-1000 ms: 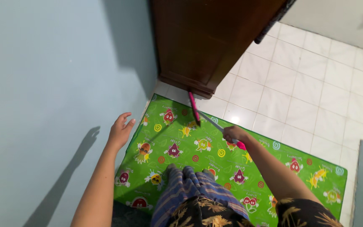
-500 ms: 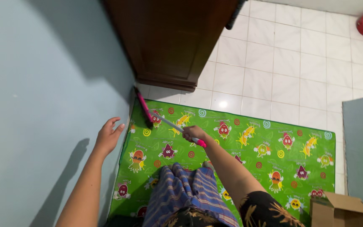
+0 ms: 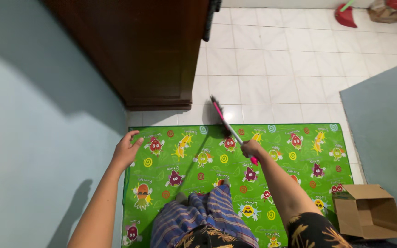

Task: The person sweeps a tiled floor and a green patterned mat using a pink broom. They move debris from the mat and floor into a red dustpan held in their left hand, sweeping along the base of a wall and a wooden cabinet.

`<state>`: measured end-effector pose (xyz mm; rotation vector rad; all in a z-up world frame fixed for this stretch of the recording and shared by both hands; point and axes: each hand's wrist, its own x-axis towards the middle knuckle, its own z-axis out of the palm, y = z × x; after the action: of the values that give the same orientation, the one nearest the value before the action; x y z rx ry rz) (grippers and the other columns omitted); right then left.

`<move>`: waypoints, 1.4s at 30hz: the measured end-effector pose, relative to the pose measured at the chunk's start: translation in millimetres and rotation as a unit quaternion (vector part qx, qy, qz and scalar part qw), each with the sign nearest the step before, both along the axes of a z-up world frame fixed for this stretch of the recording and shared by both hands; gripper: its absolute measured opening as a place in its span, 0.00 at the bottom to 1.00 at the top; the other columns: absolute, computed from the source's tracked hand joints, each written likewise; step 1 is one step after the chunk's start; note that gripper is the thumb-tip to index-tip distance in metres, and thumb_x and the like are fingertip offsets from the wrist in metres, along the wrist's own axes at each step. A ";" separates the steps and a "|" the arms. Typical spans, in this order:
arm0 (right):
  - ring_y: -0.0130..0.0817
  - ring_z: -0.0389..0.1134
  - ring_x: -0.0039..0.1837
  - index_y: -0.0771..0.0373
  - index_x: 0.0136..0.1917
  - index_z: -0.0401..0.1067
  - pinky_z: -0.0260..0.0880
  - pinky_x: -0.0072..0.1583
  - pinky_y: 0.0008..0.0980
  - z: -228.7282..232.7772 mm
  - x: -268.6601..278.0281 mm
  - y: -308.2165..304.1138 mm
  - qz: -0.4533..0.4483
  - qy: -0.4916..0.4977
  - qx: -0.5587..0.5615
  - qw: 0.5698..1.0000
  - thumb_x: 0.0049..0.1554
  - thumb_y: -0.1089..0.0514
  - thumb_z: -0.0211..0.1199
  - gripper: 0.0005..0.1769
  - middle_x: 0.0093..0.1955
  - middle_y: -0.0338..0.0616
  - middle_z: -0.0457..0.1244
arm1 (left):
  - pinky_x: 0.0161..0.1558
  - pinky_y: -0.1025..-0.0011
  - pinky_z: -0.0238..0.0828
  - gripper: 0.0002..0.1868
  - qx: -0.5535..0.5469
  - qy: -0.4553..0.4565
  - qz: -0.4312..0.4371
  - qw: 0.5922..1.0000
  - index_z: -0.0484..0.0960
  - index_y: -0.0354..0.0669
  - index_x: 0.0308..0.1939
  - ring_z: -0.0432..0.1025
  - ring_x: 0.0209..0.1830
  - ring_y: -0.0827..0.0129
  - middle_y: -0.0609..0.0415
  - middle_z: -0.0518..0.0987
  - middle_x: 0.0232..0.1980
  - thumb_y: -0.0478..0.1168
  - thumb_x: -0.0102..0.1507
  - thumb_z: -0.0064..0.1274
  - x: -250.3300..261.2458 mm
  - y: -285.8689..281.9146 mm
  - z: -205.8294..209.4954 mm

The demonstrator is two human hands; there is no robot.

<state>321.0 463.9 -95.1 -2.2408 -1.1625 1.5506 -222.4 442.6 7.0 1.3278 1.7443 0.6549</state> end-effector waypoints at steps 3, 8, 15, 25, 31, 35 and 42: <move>0.32 0.63 0.28 0.74 0.49 0.73 0.65 0.31 0.33 3.2 15.0 -21.1 -0.026 0.057 0.031 0.998 0.58 0.65 0.59 0.09 0.29 0.42 0.62 | 0.54 0.64 0.72 0.28 0.034 -0.001 -0.033 0.999 0.74 0.47 0.65 0.78 0.54 0.58 0.38 0.78 0.63 0.56 0.65 0.55 12.6 14.2 -6.1; 0.25 0.59 0.28 0.68 0.61 0.70 0.61 0.30 0.26 21.0 45.2 -47.2 -0.107 0.189 -0.010 0.976 0.59 0.65 0.57 0.16 0.32 0.40 0.62 | 0.55 0.64 0.72 0.29 0.033 -0.023 -0.067 0.997 0.73 0.47 0.67 0.78 0.54 0.57 0.38 0.77 0.64 0.55 0.66 0.54 37.4 36.7 -11.1; 0.19 0.56 0.27 0.75 0.61 0.70 0.57 0.28 0.20 15.7 66.4 -56.6 -0.156 0.315 -0.095 0.931 0.59 0.67 0.57 0.17 0.32 0.37 0.62 | 0.54 0.63 0.72 0.29 0.007 -0.017 -0.068 0.997 0.72 0.48 0.67 0.79 0.54 0.58 0.40 0.74 0.68 0.54 0.65 0.53 74.9 43.1 7.7; 0.37 0.71 0.32 0.68 0.52 0.80 0.73 0.38 0.35 -9.0 84.3 6.3 0.172 -0.177 0.003 0.969 0.52 0.61 0.64 0.15 0.34 0.50 0.69 | 0.57 0.63 0.72 0.29 0.012 0.023 -0.023 0.999 0.73 0.48 0.67 0.77 0.58 0.56 0.40 0.77 0.66 0.55 0.65 0.54 81.0 33.4 16.8; 0.37 0.71 0.32 0.68 0.56 0.78 0.73 0.39 0.36 -7.7 104.3 25.8 0.086 -0.107 0.041 0.990 0.55 0.61 0.61 0.17 0.34 0.51 0.69 | 0.58 0.63 0.71 0.29 0.023 0.006 -0.010 1.000 0.73 0.48 0.67 0.76 0.59 0.56 0.39 0.76 0.66 0.55 0.65 0.54 104.2 50.0 18.1; 0.28 0.63 0.29 0.70 0.61 0.73 0.64 0.32 0.30 -4.7 119.0 41.5 -0.047 0.164 0.021 0.985 0.57 0.66 0.59 0.19 0.33 0.44 0.64 | 0.58 0.63 0.71 0.29 0.030 0.009 -0.019 0.999 0.73 0.47 0.67 0.76 0.58 0.55 0.39 0.76 0.66 0.54 0.65 0.54 133.5 64.5 10.9; 0.19 0.59 0.30 0.77 0.62 0.70 0.57 0.29 0.21 -18.6 134.2 65.7 -0.126 0.389 -0.096 0.907 0.58 0.69 0.60 0.18 0.36 0.40 0.65 | 0.56 0.63 0.72 0.28 0.036 -0.009 -0.018 0.999 0.73 0.49 0.66 0.77 0.57 0.57 0.41 0.76 0.67 0.54 0.65 0.54 182.2 80.3 10.8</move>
<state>455.2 529.5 -113.7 -1.4842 -0.4811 2.1849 -40.2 523.0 17.8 1.3950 1.6918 0.7145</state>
